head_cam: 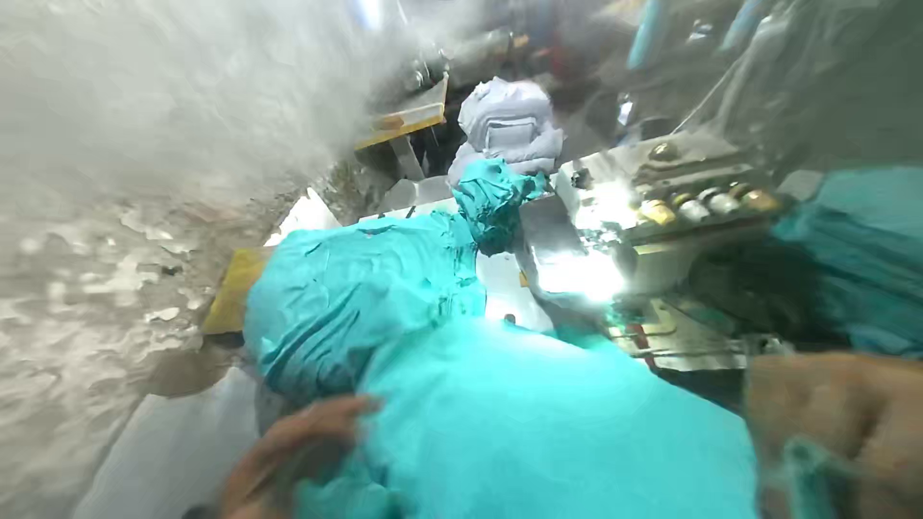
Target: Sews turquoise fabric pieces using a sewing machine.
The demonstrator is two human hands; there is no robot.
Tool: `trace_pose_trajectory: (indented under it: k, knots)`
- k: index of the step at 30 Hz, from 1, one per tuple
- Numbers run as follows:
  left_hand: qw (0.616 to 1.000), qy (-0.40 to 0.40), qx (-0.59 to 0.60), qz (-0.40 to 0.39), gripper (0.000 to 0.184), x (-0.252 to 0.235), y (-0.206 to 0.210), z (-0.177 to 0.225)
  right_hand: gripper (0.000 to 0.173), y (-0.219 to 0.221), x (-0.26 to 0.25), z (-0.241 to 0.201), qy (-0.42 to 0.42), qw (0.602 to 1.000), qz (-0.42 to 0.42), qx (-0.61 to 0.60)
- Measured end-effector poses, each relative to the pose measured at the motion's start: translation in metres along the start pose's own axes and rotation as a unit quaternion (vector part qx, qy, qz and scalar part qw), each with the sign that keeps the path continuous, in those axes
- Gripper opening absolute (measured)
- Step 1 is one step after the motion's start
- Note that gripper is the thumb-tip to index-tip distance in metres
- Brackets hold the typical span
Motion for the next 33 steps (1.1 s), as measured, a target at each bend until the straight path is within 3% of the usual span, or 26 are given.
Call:
trace_pose_trajectory:
  k: [2, 3, 5, 6, 8, 11, 14, 17, 19, 21, 24, 27, 30, 33]
  knots:
    - [0.984, -0.13, -0.12, -0.021, 0.061, -0.012, 0.013, -0.097, 0.042, 0.026, -0.016, 0.032, 0.031, 0.991, -0.115, -0.058]
    - [0.962, -0.201, -0.184, -0.011, 0.053, -0.015, 0.014, -0.141, 0.042, 0.032, -0.029, 0.058, 0.056, 0.988, -0.117, -0.082]
    - [0.923, -0.286, -0.255, 0.047, 0.043, -0.013, 0.004, -0.202, 0.036, 0.029, -0.065, 0.125, 0.142, 0.988, -0.038, -0.04]
    - [0.915, -0.277, -0.281, 0.087, 0.04, -0.013, -0.004, -0.213, 0.031, 0.028, -0.081, 0.161, 0.223, 0.975, 0.017, 0.012]
    - [0.918, -0.241, -0.283, 0.136, 0.038, -0.013, -0.012, -0.221, 0.027, 0.042, -0.097, 0.217, 0.347, 0.929, 0.096, 0.086]
    - [0.928, -0.167, -0.297, 0.15, 0.029, -0.009, -0.009, -0.215, 0.04, 0.09, -0.098, 0.252, 0.419, 0.885, 0.07, 0.188]
    - [0.92, -0.172, -0.343, 0.076, 0.03, -0.012, 0.004, -0.208, 0.042, 0.117, -0.1, 0.253, 0.363, 0.858, 0.116, 0.345]
    - [0.894, -0.282, -0.348, -0.015, 0.034, -0.019, 0.014, -0.213, 0.03, 0.124, -0.106, 0.259, 0.27, 0.889, 0.152, 0.337]
    - [0.891, -0.301, -0.337, -0.041, 0.027, -0.023, 0.015, -0.213, 0.026, 0.126, -0.109, 0.263, 0.266, 0.912, 0.11, 0.293]
    - [0.913, -0.228, -0.337, -0.006, 0.018, -0.023, 0.013, -0.205, 0.026, 0.126, -0.11, 0.263, 0.262, 0.933, 0.076, 0.233]
    - [0.932, -0.055, -0.339, 0.114, 0.006, -0.008, 0.0, -0.185, 0.034, 0.119, -0.11, 0.259, 0.271, 0.946, 0.089, 0.154]
    - [0.942, 0.003, -0.286, 0.178, 0.003, 0.006, -0.011, -0.168, 0.043, 0.117, -0.114, 0.261, 0.292, 0.95, 0.069, 0.089]
    - [0.93, -0.086, -0.297, 0.198, 0.011, 0.012, -0.016, -0.172, 0.026, 0.114, -0.122, 0.258, 0.263, 0.96, 0.069, 0.066]
    - [0.899, -0.192, -0.366, 0.144, 0.013, 0.008, -0.013, -0.185, 0.025, 0.113, -0.127, 0.264, 0.29, 0.955, 0.04, 0.053]
Point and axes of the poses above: each hand's wrist, its own x-axis away from the middle knuckle, its own y-axis out of the palm, z = x × y, the point moved 9 cm from there along -x, towards the middle knuckle, and after that the axes turned 10 degrees about y, right-handed, at the moved point
